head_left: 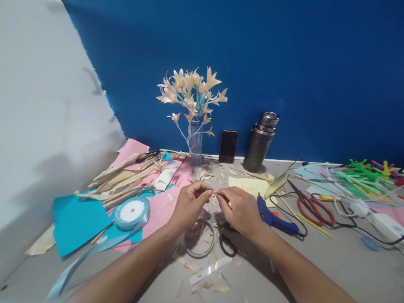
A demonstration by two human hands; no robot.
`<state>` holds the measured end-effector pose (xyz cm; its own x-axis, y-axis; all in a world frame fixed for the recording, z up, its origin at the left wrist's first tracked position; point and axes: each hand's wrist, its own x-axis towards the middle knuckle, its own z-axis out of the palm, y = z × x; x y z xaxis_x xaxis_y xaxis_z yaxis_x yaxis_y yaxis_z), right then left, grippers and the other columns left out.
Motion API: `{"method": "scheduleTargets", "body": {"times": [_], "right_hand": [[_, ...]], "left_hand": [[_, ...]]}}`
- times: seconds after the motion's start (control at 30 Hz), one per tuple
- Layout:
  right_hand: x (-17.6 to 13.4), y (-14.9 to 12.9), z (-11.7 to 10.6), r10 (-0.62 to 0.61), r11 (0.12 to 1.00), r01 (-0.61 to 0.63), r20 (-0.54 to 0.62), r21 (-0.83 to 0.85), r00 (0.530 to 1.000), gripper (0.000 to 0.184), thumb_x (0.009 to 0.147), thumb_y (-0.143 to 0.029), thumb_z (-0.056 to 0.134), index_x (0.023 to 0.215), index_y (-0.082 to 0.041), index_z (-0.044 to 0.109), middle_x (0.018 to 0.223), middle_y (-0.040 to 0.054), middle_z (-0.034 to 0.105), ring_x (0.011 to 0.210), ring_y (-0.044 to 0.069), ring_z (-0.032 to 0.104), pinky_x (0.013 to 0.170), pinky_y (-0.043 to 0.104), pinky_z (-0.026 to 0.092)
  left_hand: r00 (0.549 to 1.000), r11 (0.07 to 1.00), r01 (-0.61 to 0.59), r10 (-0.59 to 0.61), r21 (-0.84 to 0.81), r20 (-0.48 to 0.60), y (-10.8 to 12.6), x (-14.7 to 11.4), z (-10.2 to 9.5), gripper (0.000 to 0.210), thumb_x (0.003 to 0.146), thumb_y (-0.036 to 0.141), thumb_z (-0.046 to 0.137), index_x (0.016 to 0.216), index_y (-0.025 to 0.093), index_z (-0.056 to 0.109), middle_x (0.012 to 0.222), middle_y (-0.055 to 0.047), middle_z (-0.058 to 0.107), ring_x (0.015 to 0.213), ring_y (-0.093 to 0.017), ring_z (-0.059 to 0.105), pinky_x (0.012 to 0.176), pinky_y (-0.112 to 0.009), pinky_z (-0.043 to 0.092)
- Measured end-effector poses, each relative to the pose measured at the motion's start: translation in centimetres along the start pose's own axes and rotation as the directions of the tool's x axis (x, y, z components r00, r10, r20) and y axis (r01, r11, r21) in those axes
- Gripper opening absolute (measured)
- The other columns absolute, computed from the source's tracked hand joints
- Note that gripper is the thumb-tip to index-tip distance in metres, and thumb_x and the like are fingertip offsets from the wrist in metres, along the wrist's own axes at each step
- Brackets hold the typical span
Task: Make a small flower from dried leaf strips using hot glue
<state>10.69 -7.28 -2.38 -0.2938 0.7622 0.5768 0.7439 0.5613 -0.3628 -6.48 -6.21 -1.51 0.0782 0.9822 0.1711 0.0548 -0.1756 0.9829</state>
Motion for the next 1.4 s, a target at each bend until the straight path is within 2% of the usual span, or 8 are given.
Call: {"method": "scheduleTargets", "body": {"times": [0.17,0.27,0.37,0.67,0.9,1.13,1.27,1.4], "right_hand": [[0.4,-0.2,-0.1,0.244,0.917,-0.260,0.090,0.301,0.965,0.015,0.088,-0.023,0.059,0.078,-0.021,0.071,0.071,-0.0004,0.072,0.064,0.016,0.063,0.062,0.026,0.042],[0.6,-0.2,-0.2,0.305,0.831,-0.333,0.135,0.445,0.943,0.018,0.086,-0.023,0.059,0.072,-0.019,0.071,0.067,-0.0004,0.071,0.063,0.015,0.063,0.061,0.025,0.043],[0.7,-0.3,-0.2,0.329,0.802,-0.364,0.158,0.473,0.931,0.019,0.083,-0.023,0.060,0.069,-0.018,0.071,0.064,0.0000,0.070,0.061,0.015,0.062,0.059,0.025,0.043],[0.8,-0.5,-0.1,0.340,0.778,-0.394,0.200,0.489,0.919,0.016,0.080,-0.020,0.060,0.068,-0.018,0.071,0.064,-0.0004,0.070,0.060,0.014,0.061,0.057,0.023,0.042],[0.7,0.0,0.0,0.282,0.783,-0.328,0.168,0.528,0.944,0.016,0.083,-0.021,0.061,0.071,-0.017,0.072,0.066,0.0000,0.070,0.062,0.014,0.062,0.060,0.024,0.044],[0.5,0.0,0.5,0.244,0.776,-0.328,0.223,0.539,0.944,0.018,0.085,-0.024,0.060,0.073,-0.016,0.071,0.069,0.0010,0.069,0.067,0.015,0.061,0.062,0.025,0.044],[0.9,0.4,0.3,0.275,0.631,-0.405,0.297,0.661,0.914,0.013,0.079,-0.029,0.067,0.080,-0.016,0.071,0.070,0.0001,0.068,0.064,0.013,0.059,0.062,0.024,0.044],[1.1,0.6,0.0,0.306,0.455,-0.498,0.396,0.738,0.866,0.024,0.073,-0.038,0.073,0.080,-0.015,0.071,0.067,-0.0006,0.065,0.058,0.011,0.056,0.058,0.024,0.044]], "left_hand": [[0.996,0.967,0.089,-0.086,-0.237,0.024,0.0,0.2,0.0,0.033,0.073,0.032,0.075,0.102,0.017,0.072,0.079,-0.002,0.069,0.061,-0.012,0.058,0.059,-0.025,0.047],[0.990,0.950,0.140,-0.130,-0.280,0.054,-0.3,0.1,0.2,0.028,0.070,0.032,0.078,0.091,0.015,0.071,0.075,-0.003,0.069,0.058,-0.011,0.057,0.058,-0.025,0.045],[0.988,0.956,0.150,-0.134,-0.251,0.081,-0.7,-0.1,0.5,0.024,0.068,0.032,0.080,0.080,0.014,0.070,0.066,-0.001,0.065,0.056,-0.010,0.054,0.054,-0.023,0.041],[0.973,0.915,0.229,-0.205,-0.331,0.106,-1.3,-0.3,0.7,0.028,0.067,0.035,0.081,0.074,0.016,0.061,0.059,0.002,0.059,0.049,-0.008,0.048,0.045,-0.019,0.032],[0.998,0.983,0.039,-0.029,-0.179,0.058,0.3,-0.6,0.6,0.013,0.072,0.026,0.074,0.075,0.016,0.066,0.064,0.001,0.062,0.056,-0.010,0.053,0.057,-0.022,0.043],[0.999,0.976,0.028,-0.018,-0.218,0.045,0.4,-0.9,1.0,0.013,0.071,0.026,0.074,0.068,0.016,0.067,0.072,-0.002,0.065,0.060,-0.012,0.055,0.056,-0.023,0.043],[1.000,0.982,-0.012,0.008,-0.187,-0.019,0.7,-1.0,0.9,0.013,0.067,0.027,0.077,0.065,0.016,0.070,0.094,-0.007,0.069,0.070,-0.014,0.059,0.058,-0.024,0.045],[0.997,0.971,0.078,-0.070,-0.224,0.045,0.6,-0.9,0.9,0.019,0.067,0.032,0.079,0.069,0.016,0.071,0.078,-0.004,0.067,0.054,-0.009,0.050,0.049,-0.022,0.038]]}}
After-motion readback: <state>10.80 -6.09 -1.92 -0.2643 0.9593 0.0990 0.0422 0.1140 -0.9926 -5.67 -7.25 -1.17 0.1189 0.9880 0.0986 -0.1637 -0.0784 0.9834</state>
